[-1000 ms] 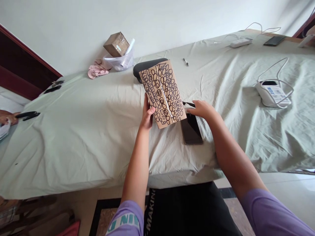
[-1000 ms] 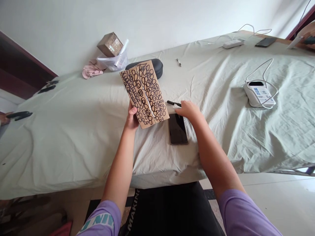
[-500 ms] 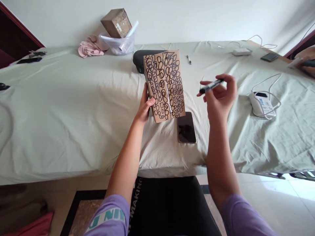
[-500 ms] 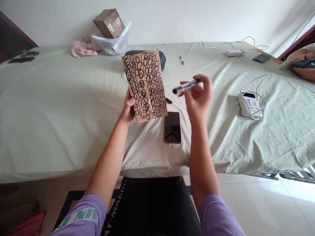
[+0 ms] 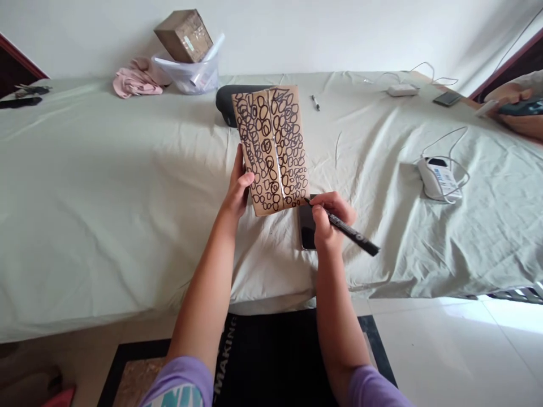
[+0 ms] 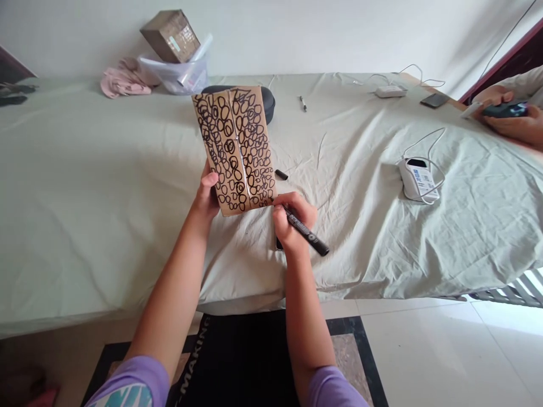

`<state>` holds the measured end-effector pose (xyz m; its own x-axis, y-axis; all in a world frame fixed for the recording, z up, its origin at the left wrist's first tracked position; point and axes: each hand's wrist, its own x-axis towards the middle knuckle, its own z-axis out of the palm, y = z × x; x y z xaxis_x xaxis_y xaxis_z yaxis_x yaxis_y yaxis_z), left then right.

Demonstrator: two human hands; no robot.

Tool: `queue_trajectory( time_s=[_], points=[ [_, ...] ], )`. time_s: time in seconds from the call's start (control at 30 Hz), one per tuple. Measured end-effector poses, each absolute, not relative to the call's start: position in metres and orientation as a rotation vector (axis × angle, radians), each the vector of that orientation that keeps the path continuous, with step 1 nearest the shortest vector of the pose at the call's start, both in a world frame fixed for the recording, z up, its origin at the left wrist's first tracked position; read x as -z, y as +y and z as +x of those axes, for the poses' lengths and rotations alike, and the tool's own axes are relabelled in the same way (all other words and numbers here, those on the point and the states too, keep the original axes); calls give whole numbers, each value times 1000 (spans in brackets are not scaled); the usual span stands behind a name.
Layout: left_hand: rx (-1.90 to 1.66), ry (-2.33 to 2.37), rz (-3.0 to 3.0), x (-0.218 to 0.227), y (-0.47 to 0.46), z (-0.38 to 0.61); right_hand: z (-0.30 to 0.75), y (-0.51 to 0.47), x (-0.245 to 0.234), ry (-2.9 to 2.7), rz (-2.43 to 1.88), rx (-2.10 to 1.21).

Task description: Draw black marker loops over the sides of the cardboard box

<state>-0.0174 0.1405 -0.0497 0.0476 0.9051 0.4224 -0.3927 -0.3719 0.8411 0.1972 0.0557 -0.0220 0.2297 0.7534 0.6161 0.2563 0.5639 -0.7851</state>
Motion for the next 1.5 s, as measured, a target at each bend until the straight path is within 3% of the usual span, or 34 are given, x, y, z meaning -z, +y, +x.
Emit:
queue_trajectory(
  time_s=[1.03,1.3,1.4,1.5],
  points=[
    [-1553,684,1236,53,143,-19,198,56,22,-1172,-964,-535],
    [-1567,597,1203,53,144,-18,277,118,-26,-1403,-1186,-829],
    [-1570,584,1205,53,143,-17,299,158,-18,-1382,-1186,-1189],
    [-1573,593,1213,52,141,-18,298,178,5,-1151,-1171,-1293]
  ],
)
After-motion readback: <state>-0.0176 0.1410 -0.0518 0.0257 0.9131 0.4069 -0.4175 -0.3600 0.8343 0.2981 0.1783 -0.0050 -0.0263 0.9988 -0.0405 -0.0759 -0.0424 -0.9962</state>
